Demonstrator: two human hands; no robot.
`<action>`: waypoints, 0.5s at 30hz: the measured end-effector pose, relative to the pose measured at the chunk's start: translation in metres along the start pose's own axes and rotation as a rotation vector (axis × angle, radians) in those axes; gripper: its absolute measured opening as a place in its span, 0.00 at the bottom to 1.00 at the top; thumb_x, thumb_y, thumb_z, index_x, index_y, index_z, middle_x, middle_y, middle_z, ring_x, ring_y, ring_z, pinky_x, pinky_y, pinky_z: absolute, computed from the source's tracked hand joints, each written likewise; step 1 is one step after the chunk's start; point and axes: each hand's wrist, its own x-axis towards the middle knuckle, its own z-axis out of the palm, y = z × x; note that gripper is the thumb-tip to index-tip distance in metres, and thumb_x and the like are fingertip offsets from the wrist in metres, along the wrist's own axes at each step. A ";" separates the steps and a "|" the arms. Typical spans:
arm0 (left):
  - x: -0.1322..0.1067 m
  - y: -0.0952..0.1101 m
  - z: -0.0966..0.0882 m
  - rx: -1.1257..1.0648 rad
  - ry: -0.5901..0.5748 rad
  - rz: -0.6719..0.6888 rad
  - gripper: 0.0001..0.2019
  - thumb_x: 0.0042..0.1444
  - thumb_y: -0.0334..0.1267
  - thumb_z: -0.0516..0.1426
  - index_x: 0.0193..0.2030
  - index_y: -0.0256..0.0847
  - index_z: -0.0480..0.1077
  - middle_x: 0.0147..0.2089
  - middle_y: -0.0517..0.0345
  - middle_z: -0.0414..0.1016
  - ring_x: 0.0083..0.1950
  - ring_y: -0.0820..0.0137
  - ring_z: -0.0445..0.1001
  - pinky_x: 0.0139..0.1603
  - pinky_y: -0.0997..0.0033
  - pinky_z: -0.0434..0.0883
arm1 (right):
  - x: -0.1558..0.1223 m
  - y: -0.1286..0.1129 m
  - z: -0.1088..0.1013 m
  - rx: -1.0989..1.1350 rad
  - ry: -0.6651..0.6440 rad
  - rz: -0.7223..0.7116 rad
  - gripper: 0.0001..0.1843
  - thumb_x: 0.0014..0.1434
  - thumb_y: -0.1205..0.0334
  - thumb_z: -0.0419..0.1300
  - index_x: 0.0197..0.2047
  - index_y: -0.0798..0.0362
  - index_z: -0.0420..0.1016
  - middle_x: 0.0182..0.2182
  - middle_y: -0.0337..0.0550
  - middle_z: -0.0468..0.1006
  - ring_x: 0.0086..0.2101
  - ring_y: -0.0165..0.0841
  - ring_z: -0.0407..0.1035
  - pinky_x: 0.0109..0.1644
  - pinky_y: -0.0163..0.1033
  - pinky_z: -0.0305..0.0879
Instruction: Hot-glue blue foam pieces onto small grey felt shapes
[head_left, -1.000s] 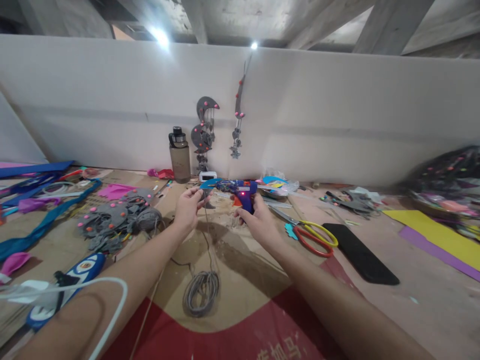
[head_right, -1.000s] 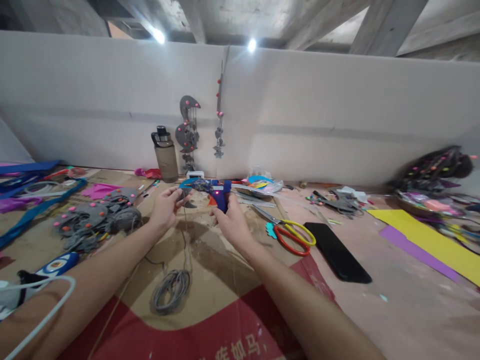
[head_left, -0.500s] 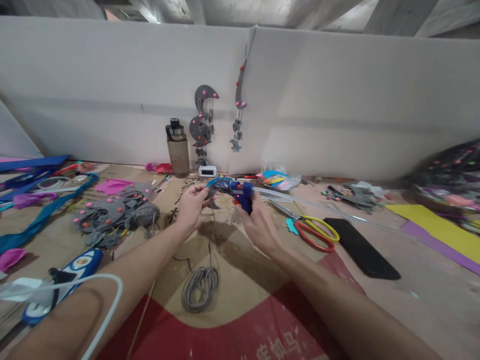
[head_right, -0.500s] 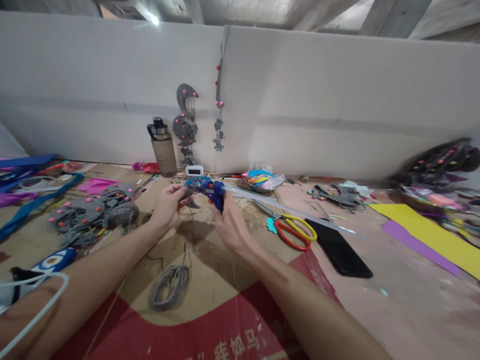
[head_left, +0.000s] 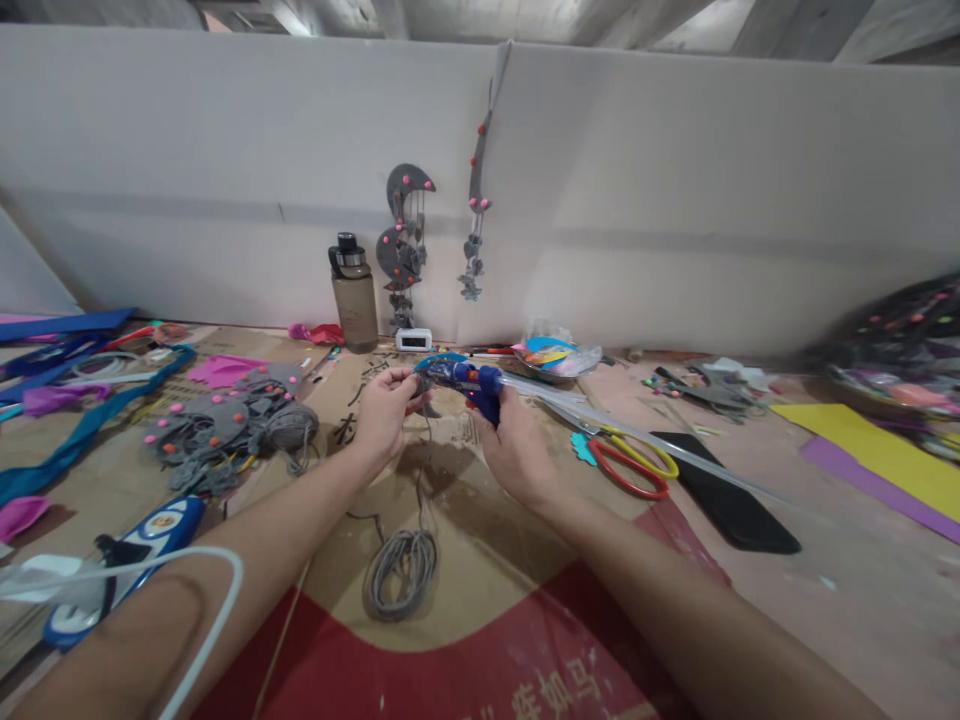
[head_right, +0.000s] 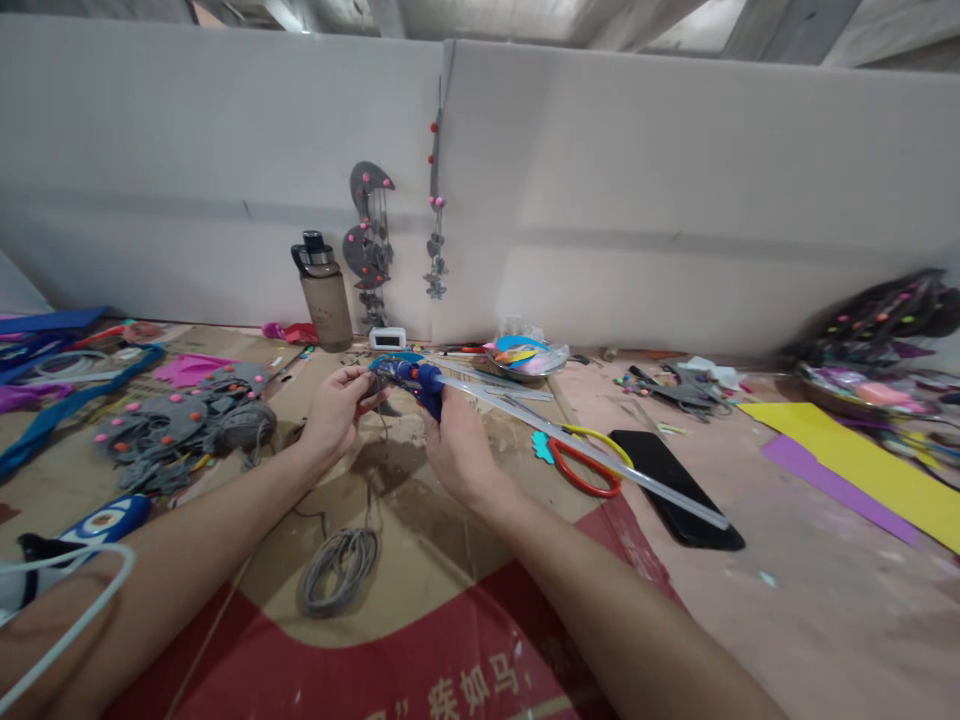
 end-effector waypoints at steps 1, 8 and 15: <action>0.000 0.000 0.000 -0.001 0.005 0.003 0.12 0.38 0.37 0.64 0.27 0.35 0.68 0.26 0.61 0.72 0.28 0.75 0.72 0.33 0.71 0.73 | 0.000 0.000 0.000 -0.003 0.004 0.002 0.19 0.57 0.62 0.50 0.51 0.57 0.61 0.44 0.56 0.72 0.43 0.42 0.68 0.46 0.48 0.64; 0.002 0.001 -0.001 -0.015 0.009 0.009 0.12 0.38 0.37 0.64 0.28 0.35 0.68 0.27 0.59 0.73 0.29 0.74 0.73 0.32 0.71 0.73 | 0.000 0.001 -0.001 -0.031 0.023 -0.004 0.19 0.57 0.61 0.50 0.52 0.56 0.61 0.43 0.55 0.73 0.42 0.42 0.69 0.44 0.47 0.65; -0.001 0.000 0.001 0.002 0.017 0.000 0.12 0.37 0.37 0.64 0.28 0.36 0.67 0.26 0.60 0.72 0.28 0.75 0.72 0.33 0.71 0.73 | -0.001 -0.002 -0.001 -0.042 0.008 0.023 0.17 0.57 0.61 0.50 0.50 0.57 0.63 0.42 0.56 0.73 0.41 0.43 0.69 0.43 0.47 0.65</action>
